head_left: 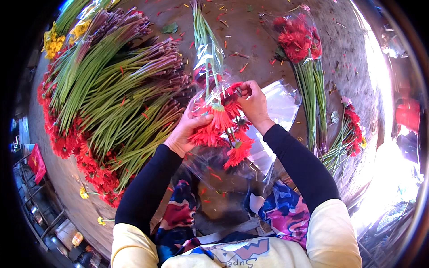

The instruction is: The person places gerbera daisies into plastic sleeves by hand and then sets the sleeved flowers aside in piles on the floor.

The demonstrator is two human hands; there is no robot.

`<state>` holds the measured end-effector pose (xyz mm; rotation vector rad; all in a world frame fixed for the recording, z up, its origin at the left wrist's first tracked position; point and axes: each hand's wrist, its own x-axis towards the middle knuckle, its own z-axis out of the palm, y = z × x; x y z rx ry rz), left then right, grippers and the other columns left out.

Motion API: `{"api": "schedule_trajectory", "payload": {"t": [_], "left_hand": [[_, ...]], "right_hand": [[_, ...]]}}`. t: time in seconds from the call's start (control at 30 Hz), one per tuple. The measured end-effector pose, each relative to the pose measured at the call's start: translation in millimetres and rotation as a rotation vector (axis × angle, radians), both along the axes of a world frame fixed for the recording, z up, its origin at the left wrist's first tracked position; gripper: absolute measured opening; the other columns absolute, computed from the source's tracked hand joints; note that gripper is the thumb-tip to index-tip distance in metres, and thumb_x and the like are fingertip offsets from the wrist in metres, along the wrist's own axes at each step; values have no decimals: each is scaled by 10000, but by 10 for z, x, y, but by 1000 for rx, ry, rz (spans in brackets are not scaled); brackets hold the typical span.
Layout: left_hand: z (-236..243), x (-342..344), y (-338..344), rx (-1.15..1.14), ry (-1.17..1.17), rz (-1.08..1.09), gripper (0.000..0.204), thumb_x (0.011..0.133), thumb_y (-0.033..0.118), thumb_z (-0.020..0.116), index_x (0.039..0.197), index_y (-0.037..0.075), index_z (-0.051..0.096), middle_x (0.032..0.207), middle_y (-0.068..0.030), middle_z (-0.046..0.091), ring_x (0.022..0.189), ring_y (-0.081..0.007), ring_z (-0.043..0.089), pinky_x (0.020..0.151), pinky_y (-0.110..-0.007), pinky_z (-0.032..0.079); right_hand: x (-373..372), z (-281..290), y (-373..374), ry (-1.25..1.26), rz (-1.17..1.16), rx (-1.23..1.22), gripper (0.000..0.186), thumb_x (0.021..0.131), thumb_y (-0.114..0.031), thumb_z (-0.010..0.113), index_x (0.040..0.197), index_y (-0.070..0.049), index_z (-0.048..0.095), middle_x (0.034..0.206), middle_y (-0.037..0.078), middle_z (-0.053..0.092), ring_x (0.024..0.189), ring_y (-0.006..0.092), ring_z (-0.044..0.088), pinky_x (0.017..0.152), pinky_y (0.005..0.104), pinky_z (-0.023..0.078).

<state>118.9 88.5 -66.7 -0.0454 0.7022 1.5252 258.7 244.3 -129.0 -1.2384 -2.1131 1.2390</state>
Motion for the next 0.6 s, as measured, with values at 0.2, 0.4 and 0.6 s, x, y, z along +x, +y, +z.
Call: {"api": "schedule_trajectory", "payload": {"t": [0.2, 0.4, 0.6], "left_hand": [[-70, 13, -16, -58, 34, 18, 737, 753, -76, 663, 1375, 117, 319, 1215, -97, 539, 1064, -208, 581, 908, -373, 506], [-134, 107, -62, -117, 165, 91, 749, 734, -113, 668, 1361, 131, 340, 1172, -103, 547, 1035, -206, 591, 890, -352, 516], [-541, 538, -248, -334, 338, -28, 688, 754, -81, 673, 1336, 105, 357, 1116, -76, 559, 1000, -165, 581, 868, -307, 507]], "right_hand": [[123, 18, 144, 29, -90, 86, 140, 747, -115, 708, 804, -55, 595, 669, 57, 615, 625, 161, 618, 591, 286, 488], [1019, -58, 1, 55, 15, 118, 146, 858, -114, 620, 799, -13, 533, 694, 107, 571, 632, 166, 559, 598, 298, 458], [1462, -847, -464, -171, 90, -384, 89, 898, -129, 510, 922, -49, 539, 823, 156, 597, 744, 242, 618, 675, 339, 478]]}}
